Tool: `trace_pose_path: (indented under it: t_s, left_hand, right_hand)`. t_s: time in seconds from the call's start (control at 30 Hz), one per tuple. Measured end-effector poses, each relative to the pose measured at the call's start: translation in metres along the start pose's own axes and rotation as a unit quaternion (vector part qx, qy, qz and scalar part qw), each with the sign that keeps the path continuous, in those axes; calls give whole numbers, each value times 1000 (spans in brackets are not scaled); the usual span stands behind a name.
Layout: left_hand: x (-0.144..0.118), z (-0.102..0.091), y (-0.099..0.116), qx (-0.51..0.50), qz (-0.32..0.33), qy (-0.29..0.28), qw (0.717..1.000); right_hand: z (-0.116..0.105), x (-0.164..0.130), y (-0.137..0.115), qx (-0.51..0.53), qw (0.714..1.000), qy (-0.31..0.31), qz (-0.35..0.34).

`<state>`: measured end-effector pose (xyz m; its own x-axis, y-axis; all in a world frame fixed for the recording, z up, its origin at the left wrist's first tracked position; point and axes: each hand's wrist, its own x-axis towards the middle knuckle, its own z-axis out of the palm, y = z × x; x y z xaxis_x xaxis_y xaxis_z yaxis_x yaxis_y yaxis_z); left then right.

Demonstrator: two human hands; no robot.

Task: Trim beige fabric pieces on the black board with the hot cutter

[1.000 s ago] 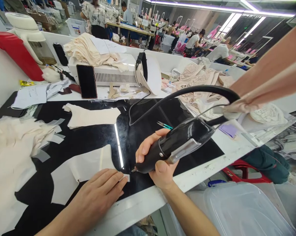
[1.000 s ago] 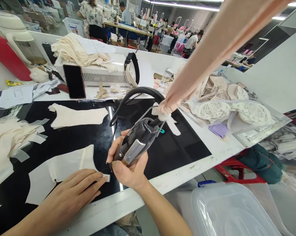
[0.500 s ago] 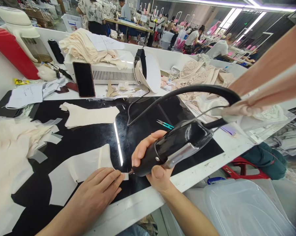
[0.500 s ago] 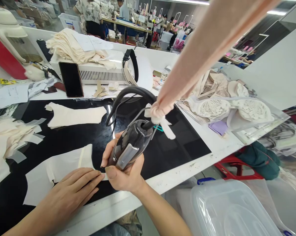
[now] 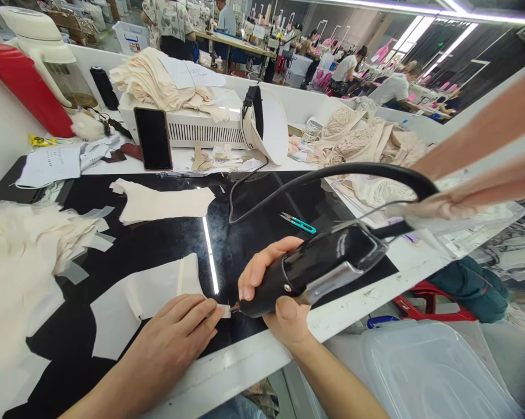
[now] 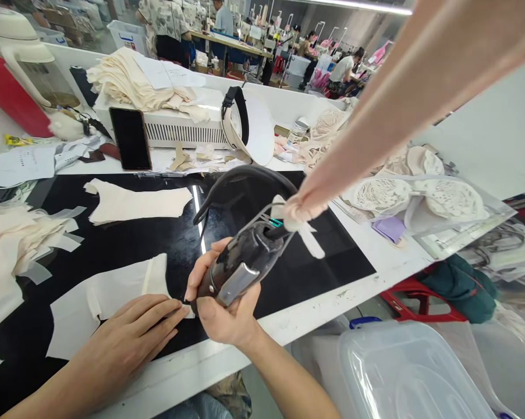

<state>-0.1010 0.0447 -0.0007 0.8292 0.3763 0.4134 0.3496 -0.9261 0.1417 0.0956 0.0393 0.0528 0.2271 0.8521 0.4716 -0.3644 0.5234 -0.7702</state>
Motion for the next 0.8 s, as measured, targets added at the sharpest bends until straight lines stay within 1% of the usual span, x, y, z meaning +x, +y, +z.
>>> trace_pose_path:
  t_s: [0.1, 0.3, 0.43, 0.6, 0.8]
  left_hand:
    - [0, 0, 0, 0, 1, -8, 1000]
    - [-2, 2, -1, 0, -2, -14, 1000]
    - [-8, 0, -6, -17, 6, -20, 1000]
    - [-15, -4, -14, -9, 6, -20, 1000]
    - [-11, -6, -15, -10, 4, 0, 1000]
  right_hand:
    - [1, -5, -4, 10, 1000, -6, 8]
    - [2, -9, 1, 12, 1000, -8, 10]
    - [0, -8, 0, -16, 1000, -2, -4]
    - [-2, -7, -5, -32, 999, 14, 2]
    - [-3, -8, -9, -38, 999, 8, 10]
